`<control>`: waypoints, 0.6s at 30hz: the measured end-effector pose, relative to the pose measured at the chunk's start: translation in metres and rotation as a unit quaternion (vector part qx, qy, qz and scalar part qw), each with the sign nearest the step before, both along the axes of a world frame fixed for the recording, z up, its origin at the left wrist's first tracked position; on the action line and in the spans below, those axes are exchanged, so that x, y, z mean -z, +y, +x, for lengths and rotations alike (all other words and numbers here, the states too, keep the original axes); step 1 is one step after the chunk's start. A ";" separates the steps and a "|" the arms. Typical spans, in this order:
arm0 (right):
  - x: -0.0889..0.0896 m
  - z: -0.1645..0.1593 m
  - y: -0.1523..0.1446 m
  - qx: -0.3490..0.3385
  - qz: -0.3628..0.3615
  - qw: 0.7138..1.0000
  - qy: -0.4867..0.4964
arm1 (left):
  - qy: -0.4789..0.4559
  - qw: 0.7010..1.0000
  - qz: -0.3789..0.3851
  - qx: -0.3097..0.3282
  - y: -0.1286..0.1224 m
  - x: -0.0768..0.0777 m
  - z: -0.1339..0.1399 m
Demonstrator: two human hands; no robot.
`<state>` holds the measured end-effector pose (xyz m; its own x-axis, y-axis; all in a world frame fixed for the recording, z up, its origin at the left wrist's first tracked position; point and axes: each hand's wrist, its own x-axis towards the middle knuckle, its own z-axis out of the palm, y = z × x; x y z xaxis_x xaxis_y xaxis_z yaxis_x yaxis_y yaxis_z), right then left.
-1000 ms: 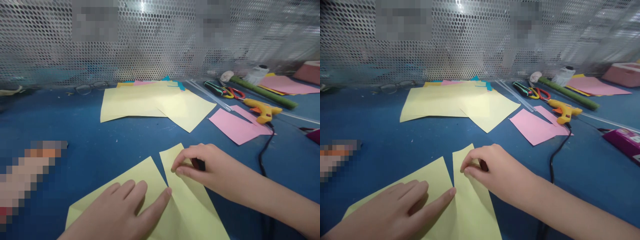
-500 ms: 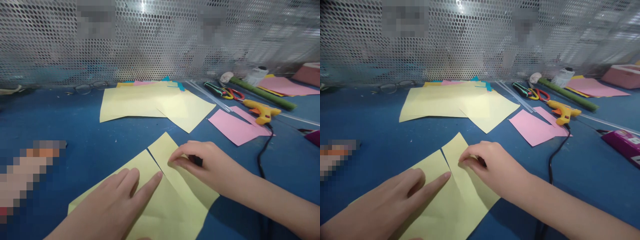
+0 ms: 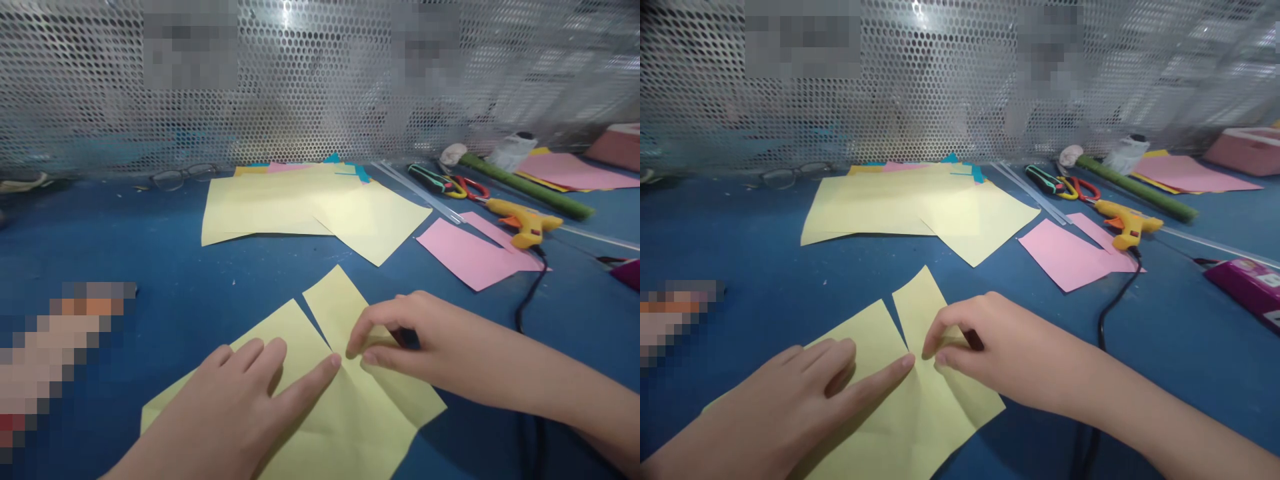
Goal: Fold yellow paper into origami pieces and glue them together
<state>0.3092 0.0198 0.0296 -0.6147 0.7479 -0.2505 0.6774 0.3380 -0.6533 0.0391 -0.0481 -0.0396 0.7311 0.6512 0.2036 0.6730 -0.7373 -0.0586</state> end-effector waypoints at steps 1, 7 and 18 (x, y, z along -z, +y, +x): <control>0.000 0.000 0.000 0.001 -0.002 1.000 0.003 | 0.002 1.000 0.000 -0.002 -0.001 0.000 0.000; 0.001 0.001 -0.001 0.015 -0.010 1.000 0.008 | -0.003 1.000 -0.026 -0.011 -0.007 -0.005 0.006; -0.001 -0.001 -0.001 0.016 -0.015 1.000 0.008 | 0.035 0.997 -0.069 -0.009 -0.010 -0.023 0.012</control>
<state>0.3082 0.0185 0.0305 -0.5946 0.7595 -0.2638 0.6771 0.2961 -0.6737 0.0512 -0.0579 -0.0163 0.7279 0.6830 0.0608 0.6845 -0.7290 -0.0043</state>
